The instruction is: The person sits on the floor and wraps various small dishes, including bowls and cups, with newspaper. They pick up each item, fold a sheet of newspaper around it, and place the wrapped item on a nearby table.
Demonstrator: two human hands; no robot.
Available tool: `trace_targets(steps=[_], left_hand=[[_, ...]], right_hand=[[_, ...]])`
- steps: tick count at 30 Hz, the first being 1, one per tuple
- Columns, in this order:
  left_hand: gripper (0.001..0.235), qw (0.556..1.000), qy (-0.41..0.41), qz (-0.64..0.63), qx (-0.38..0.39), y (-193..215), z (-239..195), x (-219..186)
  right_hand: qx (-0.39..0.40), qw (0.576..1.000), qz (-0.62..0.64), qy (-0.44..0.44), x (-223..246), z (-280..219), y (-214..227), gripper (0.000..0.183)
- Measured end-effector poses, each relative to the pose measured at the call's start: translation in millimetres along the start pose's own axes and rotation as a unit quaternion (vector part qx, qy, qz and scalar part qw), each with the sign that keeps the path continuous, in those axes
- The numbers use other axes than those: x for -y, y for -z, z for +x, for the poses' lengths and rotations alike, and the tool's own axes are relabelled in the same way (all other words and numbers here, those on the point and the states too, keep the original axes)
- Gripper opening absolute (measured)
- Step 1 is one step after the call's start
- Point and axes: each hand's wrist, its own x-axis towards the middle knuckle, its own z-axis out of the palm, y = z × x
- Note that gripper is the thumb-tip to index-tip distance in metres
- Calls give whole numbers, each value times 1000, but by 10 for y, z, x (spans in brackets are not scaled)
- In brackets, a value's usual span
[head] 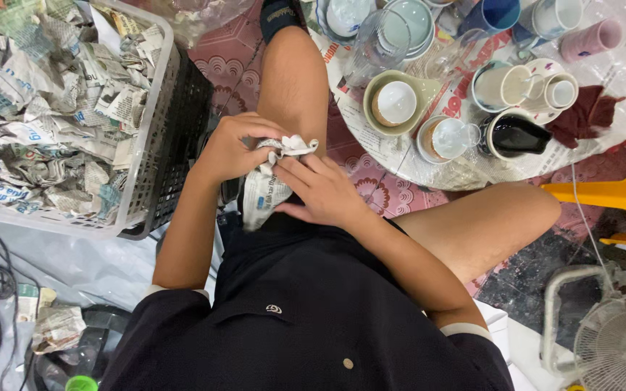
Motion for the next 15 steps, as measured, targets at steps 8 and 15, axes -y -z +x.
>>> trace_targets(steps=[8,15], left_hand=[[29,987,47,-142,-59,34,-362,243],[41,977,-63,160,-128,-103,-839,8]], right_hand=[[-18,1000,-9,2,-163,142,-127,51],[-91,994,47,-27,-226,48,-207,33]])
